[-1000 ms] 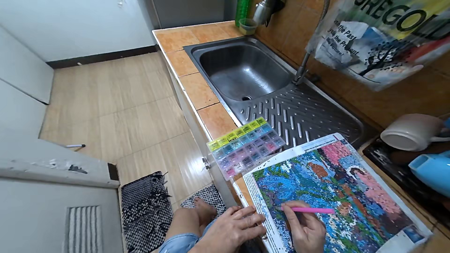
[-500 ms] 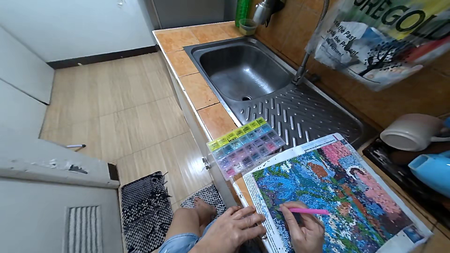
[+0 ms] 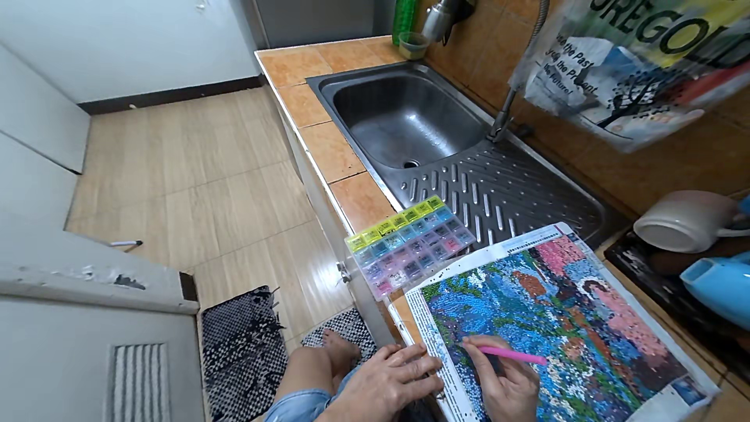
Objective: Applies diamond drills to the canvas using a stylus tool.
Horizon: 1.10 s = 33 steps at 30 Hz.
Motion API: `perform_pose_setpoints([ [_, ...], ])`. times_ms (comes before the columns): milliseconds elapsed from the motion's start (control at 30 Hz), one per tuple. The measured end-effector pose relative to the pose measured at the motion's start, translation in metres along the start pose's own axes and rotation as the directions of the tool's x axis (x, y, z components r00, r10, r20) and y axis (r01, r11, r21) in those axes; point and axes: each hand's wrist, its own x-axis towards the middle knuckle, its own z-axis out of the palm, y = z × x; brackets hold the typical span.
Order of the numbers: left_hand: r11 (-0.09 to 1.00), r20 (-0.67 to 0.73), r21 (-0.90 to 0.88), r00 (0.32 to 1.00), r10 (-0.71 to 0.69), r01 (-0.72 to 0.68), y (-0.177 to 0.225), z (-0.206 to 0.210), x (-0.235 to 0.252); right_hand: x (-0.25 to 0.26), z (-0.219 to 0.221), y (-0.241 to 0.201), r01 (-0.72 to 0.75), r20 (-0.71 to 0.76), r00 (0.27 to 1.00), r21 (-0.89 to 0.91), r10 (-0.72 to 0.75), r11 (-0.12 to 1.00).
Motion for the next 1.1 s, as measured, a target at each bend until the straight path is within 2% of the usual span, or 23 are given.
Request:
perform_pose_setpoints([
  [233, 1.0, 0.01, -0.014, 1.0, -0.007, 0.007, 0.0003, 0.0, 0.0001, -0.0008, -0.0009, 0.0046, -0.001, 0.003, 1.0, 0.009, 0.001, 1.0],
  [400, 1.0, 0.004, -0.012, 1.0, -0.009, 0.01, 0.0012, -0.0001, 0.0001, 0.0002, -0.0005, -0.0015, -0.062, 0.001, 0.998, 0.056, 0.062, 0.997],
  [667, 1.0, -0.002, -0.016, 1.0, -0.008, 0.008, 0.0005, 0.0012, -0.0003, 0.0, 0.0007, 0.002, -0.028, 0.029, 0.999, 0.064, 0.026, 0.998],
  [1100, 1.0, 0.006, 0.003, 1.0, -0.001, 0.001, -0.0001, 0.0001, 0.0002, 0.0011, 0.0007, 0.0009, -0.024, -0.017, 1.0, 0.015, 0.024, 1.0],
])
